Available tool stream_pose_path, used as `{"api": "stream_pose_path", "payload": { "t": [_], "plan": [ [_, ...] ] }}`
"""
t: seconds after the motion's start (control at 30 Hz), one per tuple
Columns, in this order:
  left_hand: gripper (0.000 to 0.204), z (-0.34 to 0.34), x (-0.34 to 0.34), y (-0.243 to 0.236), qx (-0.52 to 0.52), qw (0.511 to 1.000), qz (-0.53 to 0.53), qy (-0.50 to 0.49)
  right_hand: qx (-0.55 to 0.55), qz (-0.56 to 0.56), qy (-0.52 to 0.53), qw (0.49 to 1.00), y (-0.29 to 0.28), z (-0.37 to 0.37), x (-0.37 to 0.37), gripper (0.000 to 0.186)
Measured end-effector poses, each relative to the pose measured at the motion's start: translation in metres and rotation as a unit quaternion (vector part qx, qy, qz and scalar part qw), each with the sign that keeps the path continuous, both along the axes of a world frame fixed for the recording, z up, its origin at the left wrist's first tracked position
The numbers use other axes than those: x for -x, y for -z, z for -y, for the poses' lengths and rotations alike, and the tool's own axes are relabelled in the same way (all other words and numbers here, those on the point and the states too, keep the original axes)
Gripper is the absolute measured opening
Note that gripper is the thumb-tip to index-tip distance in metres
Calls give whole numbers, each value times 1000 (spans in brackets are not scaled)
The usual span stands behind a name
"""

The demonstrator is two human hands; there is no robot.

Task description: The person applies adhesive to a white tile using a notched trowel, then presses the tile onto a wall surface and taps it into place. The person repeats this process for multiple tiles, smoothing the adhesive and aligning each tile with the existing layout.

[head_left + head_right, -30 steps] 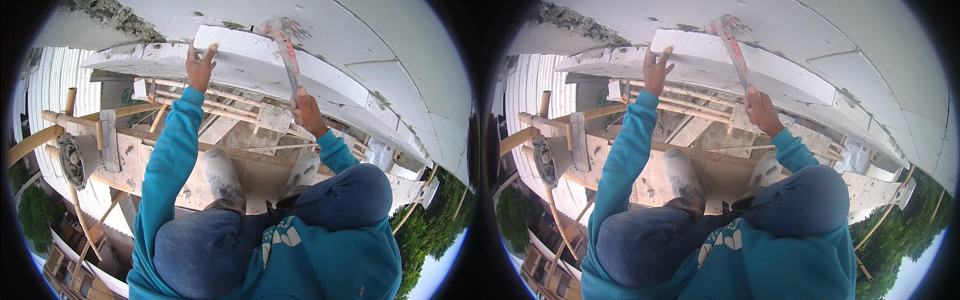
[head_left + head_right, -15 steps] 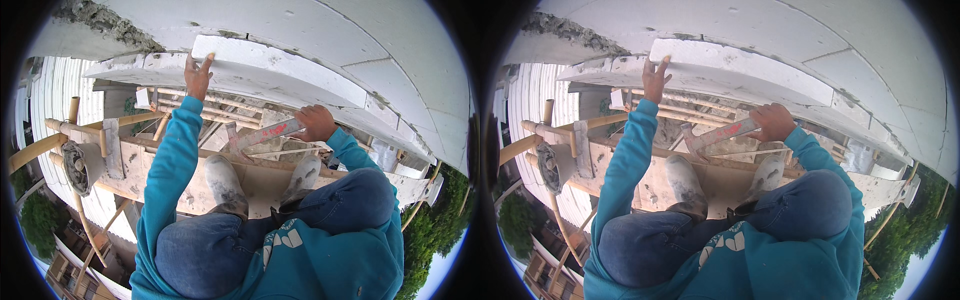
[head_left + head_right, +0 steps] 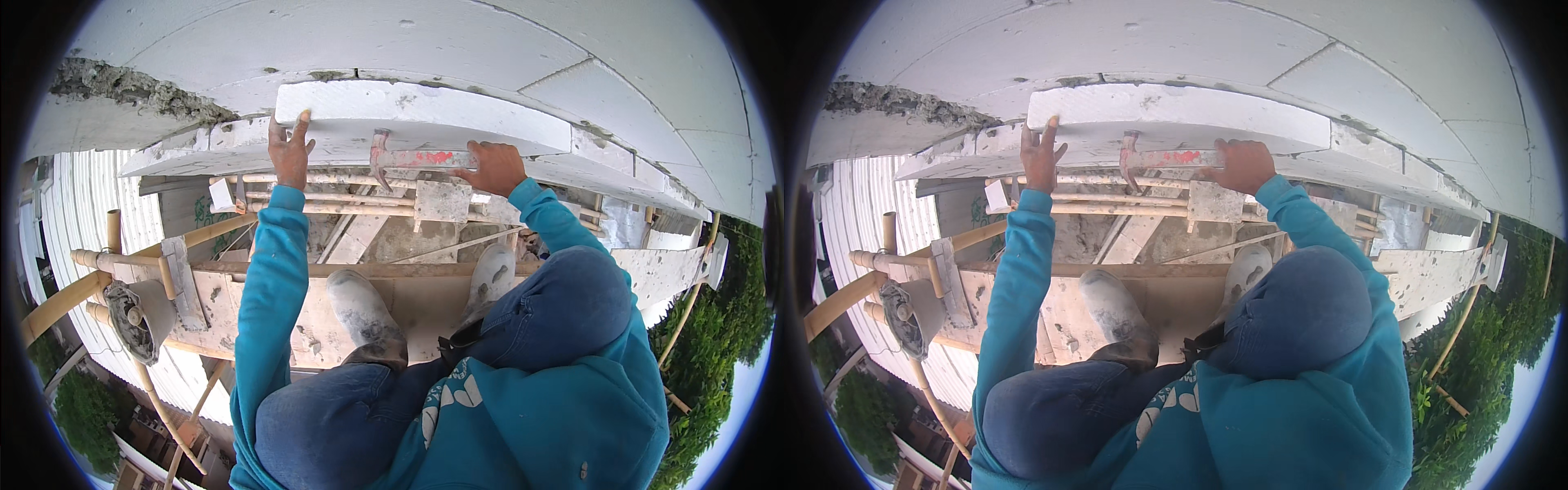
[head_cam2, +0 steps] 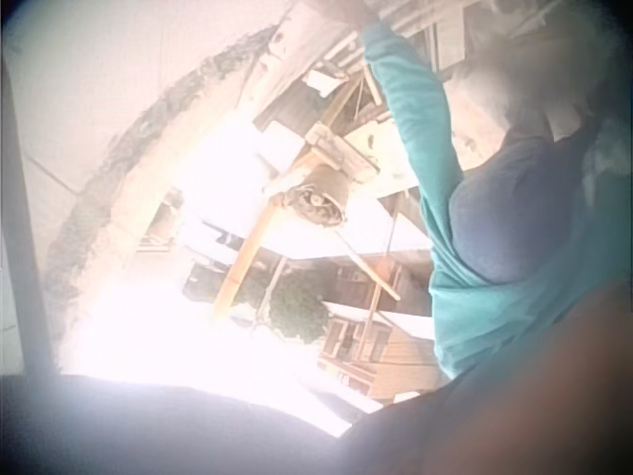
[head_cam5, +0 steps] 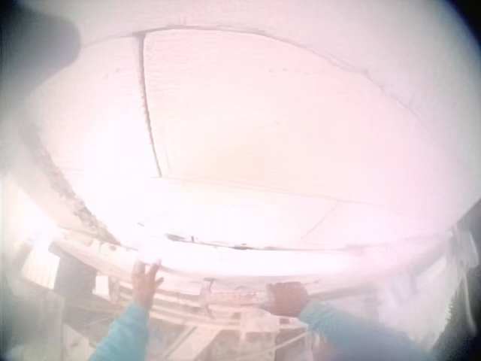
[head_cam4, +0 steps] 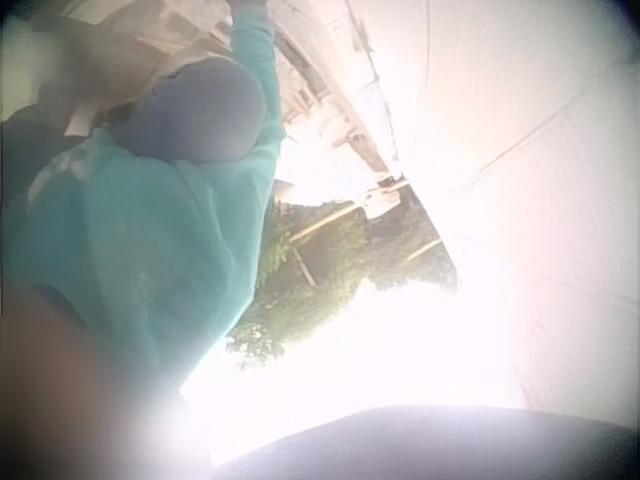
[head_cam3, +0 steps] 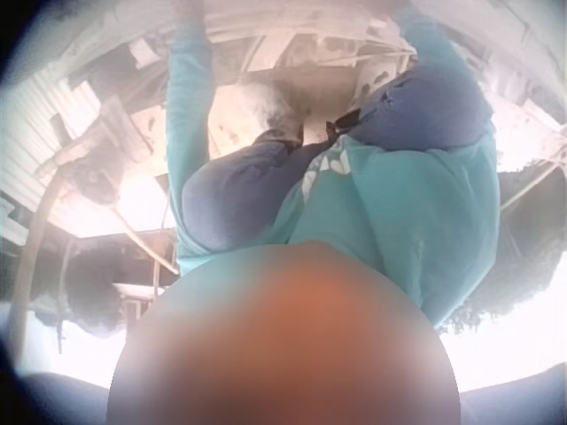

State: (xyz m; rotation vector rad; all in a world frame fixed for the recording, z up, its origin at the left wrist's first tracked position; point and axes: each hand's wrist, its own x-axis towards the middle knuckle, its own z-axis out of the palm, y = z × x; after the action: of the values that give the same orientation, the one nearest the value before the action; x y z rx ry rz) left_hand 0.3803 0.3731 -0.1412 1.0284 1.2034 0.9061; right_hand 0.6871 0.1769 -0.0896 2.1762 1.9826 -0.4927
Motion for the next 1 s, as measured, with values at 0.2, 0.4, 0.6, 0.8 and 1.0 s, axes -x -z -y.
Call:
{"api": "stream_pose_path", "payload": {
  "t": [0.2, 0.4, 0.6, 0.8, 1.0],
  "plan": [
    [94, -6, 8, 1, 34, 999, -1, 42, 19, -42, 37, 998, -32, 55, -2, 66],
    [89, -10, 11, 4, 21, 997, -42, 64, -8, 19, 218, 976, -93, 183, -60, 60],
    [110, -9, 15, -9, 27, 991, -107, 77, -23, 186, 528, 829, -133, 335, -127, 67],
    [110, -5, 8, -24, 37, 983, -157, 87, -2, 153, 742, 652, -111, 476, -205, 87],
    [112, -5, 7, -25, 38, 972, -203, 110, 51, 148, 804, 573, -21, 591, -235, 81]
  ]
}}
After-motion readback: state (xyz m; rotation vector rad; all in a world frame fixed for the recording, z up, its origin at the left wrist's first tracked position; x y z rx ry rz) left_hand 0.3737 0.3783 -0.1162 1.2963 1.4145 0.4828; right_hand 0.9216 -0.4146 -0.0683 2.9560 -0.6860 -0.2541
